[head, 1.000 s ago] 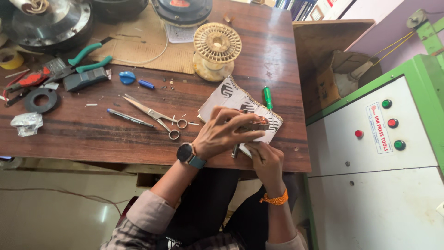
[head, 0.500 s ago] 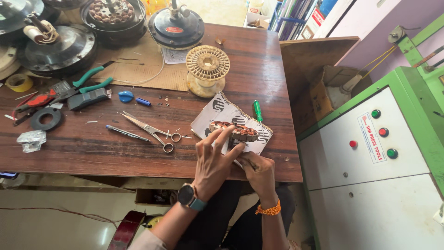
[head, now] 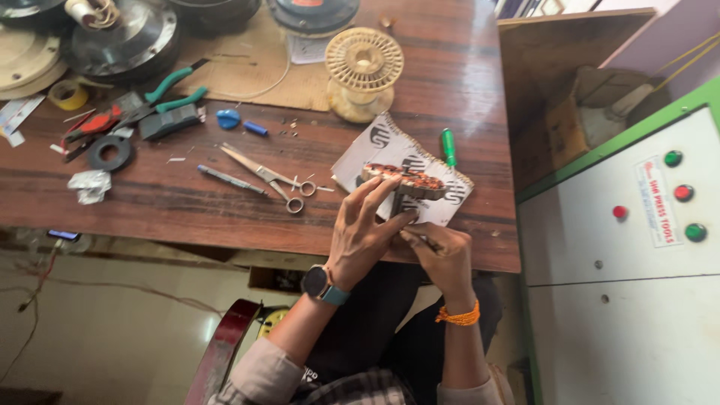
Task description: The person sits at a workbench repairing an electric mixer motor armature. They briefly use a green screwdriver on the armature, then hold and turn the wound copper component by hand, working around its slots and windings over a printed paper on the bench.
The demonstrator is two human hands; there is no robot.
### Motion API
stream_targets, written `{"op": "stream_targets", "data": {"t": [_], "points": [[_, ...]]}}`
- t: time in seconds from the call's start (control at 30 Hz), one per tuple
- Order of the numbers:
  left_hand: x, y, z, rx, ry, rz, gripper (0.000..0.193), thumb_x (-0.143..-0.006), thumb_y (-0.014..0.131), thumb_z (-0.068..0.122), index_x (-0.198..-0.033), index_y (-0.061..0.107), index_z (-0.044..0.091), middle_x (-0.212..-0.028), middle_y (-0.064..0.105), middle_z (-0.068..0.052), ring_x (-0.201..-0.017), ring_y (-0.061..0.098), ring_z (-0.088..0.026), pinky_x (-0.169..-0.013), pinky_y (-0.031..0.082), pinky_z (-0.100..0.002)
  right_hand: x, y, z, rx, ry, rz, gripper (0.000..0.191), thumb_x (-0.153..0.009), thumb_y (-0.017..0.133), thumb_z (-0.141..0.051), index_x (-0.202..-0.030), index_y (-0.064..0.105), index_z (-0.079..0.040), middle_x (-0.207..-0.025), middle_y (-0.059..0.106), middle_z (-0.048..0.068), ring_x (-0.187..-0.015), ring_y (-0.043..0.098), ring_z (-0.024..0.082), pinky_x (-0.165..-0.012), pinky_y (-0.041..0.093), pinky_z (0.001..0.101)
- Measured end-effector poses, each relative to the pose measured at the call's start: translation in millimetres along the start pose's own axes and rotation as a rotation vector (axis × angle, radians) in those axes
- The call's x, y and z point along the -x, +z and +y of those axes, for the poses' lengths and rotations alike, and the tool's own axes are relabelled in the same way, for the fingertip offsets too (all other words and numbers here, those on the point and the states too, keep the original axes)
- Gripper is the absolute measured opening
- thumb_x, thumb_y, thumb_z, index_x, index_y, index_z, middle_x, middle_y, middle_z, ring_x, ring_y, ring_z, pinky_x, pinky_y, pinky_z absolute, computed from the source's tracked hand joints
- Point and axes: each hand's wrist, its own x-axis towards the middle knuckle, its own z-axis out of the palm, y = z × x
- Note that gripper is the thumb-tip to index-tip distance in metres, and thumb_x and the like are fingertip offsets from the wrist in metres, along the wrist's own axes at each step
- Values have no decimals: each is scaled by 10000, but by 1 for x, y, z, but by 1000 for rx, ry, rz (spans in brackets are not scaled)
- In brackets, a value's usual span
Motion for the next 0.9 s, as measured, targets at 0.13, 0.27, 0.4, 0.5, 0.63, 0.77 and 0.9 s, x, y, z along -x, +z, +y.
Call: {"op": "stream_targets", "data": {"t": [0.13, 0.27, 0.4, 0.5, 0.63, 0.77, 0.9], "points": [[-2, 0, 3, 117, -94, 79, 199, -843, 826, 85, -1015, 769, 167, -1511, 508, -61, -1379, 482, -292, -1092, 512, -366, 2, -6, -7, -49, -66, 27, 105, -880, 753, -40, -980, 774, -16, -863, 780, 65, -707, 724, 100, -596, 558, 245], [-6, 5, 9, 242, -215, 251, 156, -840, 858, 101, -928, 730, 100, -1407, 615, -63, -1315, 545, -279, -1039, 524, -366, -1, -13, -17, -61, -127, 83, 96, -934, 730, -48, -1021, 767, -33, -917, 775, 49, -779, 712, 60, -665, 555, 210], [-12, 11, 14, 281, -272, 347, 182, -861, 850, 69, -917, 677, 59, -1329, 690, -35, -1295, 583, -247, -1065, 525, -380, -13, -24, -35, -6, -6, 129, 91, -922, 779, -91, -999, 777, -42, -738, 700, 4, -598, 532, 36, -524, 389, 218], [-16, 17, 19, 292, -300, 345, 174, -863, 834, 49, -905, 668, 78, -1299, 707, -19, -1244, 597, -230, -1037, 538, -357, -34, -34, -49, 77, 2, 141, 108, -937, 787, -108, -1007, 780, -26, -644, 613, -4, -543, 411, 45, -494, 300, 249], [-19, 26, 28, 237, -328, 378, 187, -824, 829, 52, -861, 650, 89, -1277, 694, -6, -1180, 576, -234, -986, 526, -352, -60, -39, -61, 104, 9, 111, 128, -967, 773, -117, -1023, 759, -3, -672, 606, -5, -593, 430, 22, -511, 340, 239], [-16, 30, 30, 201, -329, 378, 180, -832, 838, 59, -866, 665, 95, -1292, 682, 17, -1180, 560, -215, -990, 526, -344, -75, -43, -62, 36, -57, 27, 119, -998, 750, -107, -1044, 737, 2, -815, 713, -25, -746, 600, -28, -631, 481, 188], [-14, 33, 29, 198, -328, 326, 162, -830, 842, 85, -854, 682, 95, -1328, 653, 36, -1205, 528, -219, -961, 532, -316, -86, -44, -55, 53, 59, -32, 124, -945, 759, -99, -1023, 753, -2, -766, 706, -27, -675, 562, -24, -574, 452, 192]]}}
